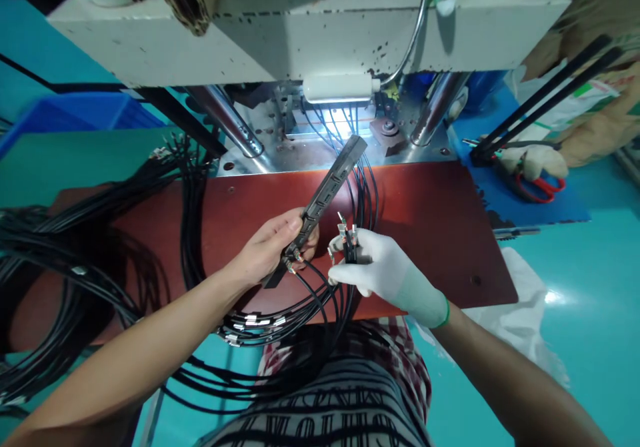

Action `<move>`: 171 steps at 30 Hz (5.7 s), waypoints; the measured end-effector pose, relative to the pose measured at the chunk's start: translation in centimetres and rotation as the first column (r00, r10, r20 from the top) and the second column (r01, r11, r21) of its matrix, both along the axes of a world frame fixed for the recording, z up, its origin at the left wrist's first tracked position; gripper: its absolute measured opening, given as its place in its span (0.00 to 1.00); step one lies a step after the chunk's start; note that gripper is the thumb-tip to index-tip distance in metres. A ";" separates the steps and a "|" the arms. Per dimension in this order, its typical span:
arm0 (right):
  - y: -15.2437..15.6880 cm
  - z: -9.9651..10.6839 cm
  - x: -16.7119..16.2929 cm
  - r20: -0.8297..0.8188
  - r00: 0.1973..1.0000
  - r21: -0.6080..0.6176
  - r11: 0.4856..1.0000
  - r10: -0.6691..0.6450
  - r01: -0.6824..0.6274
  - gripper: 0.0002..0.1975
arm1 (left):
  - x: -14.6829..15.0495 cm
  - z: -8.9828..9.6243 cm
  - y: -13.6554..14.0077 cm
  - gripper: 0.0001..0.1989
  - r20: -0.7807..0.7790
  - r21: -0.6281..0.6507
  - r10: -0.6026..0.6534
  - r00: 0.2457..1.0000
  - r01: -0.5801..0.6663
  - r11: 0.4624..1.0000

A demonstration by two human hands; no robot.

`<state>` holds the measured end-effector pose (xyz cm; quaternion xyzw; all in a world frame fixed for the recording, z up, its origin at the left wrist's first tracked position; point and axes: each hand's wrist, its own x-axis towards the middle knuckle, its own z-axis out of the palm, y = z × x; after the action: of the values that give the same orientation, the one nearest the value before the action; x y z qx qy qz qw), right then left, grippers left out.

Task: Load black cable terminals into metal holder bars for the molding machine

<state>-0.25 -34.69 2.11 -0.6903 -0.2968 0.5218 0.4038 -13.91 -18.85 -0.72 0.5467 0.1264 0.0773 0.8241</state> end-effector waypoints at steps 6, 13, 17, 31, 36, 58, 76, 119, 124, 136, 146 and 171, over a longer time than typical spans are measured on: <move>-0.1 0.3 -0.4 0.040 0.997 0.008 0.998 -0.063 0.063 0.07 | 0.1 0.0 0.2 0.19 -0.005 0.012 0.010 1.000 -0.010 1.000; 1.7 1.0 -1.3 0.271 0.955 0.192 0.979 -0.117 0.065 0.13 | 0.1 -0.2 -0.1 0.21 -0.069 -0.025 -0.042 0.997 0.040 0.999; 2.6 0.9 -1.5 0.265 0.964 0.187 0.982 -0.016 -0.035 0.16 | 0.1 -0.3 -0.3 0.21 -0.070 0.010 -0.041 0.997 0.041 0.999; 2.8 0.8 -1.0 0.225 0.972 0.160 0.981 0.070 -0.108 0.14 | 0.0 0.2 -0.7 0.19 -0.087 0.395 0.022 0.996 0.014 0.919; 2.7 0.7 -1.3 0.266 0.964 0.157 0.986 0.016 -0.060 0.13 | 0.2 0.4 -0.6 0.18 -0.061 0.570 0.088 0.994 -0.038 0.821; 2.2 1.4 -0.4 0.107 0.984 0.154 0.980 -0.142 0.124 0.13 | 0.0 0.3 0.3 0.22 -0.091 0.145 0.074 0.993 -0.060 0.988; 2.5 0.6 -1.3 0.310 0.935 0.245 0.965 -0.171 0.095 0.10 | -0.2 0.3 -0.1 0.17 -0.046 0.549 0.060 0.997 -0.025 0.835; 1.5 0.9 0.9 0.315 0.885 0.219 0.933 -0.343 0.284 0.10 | 0.0 0.1 0.9 0.20 -0.143 0.370 -0.002 0.990 0.055 0.928; 1.7 1.1 0.9 0.398 0.883 0.233 0.958 -0.249 0.165 0.14 | -0.1 -0.1 1.2 0.21 -0.142 0.285 -0.059 0.988 0.098 0.953; 2.4 1.2 1.1 0.287 0.939 0.272 0.956 -0.190 0.110 0.14 | -0.2 0.3 1.3 0.19 -0.138 0.528 -0.072 0.988 0.135 0.838; 0.6 1.0 2.5 0.386 0.909 0.123 0.985 -0.156 0.117 0.14 | -0.1 0.0 1.2 0.20 -0.153 0.551 -0.021 0.988 0.103 0.828; 2.5 1.8 3.6 0.334 0.938 0.106 0.986 0.088 -0.131 0.20 | 0.2 0.2 2.1 0.20 -0.153 0.502 -0.099 0.983 0.164 0.850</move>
<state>3.31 -32.14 3.91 -0.7229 -0.4305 0.4013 0.3621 -13.71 -16.79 -0.50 0.7570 0.1135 0.0181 0.6433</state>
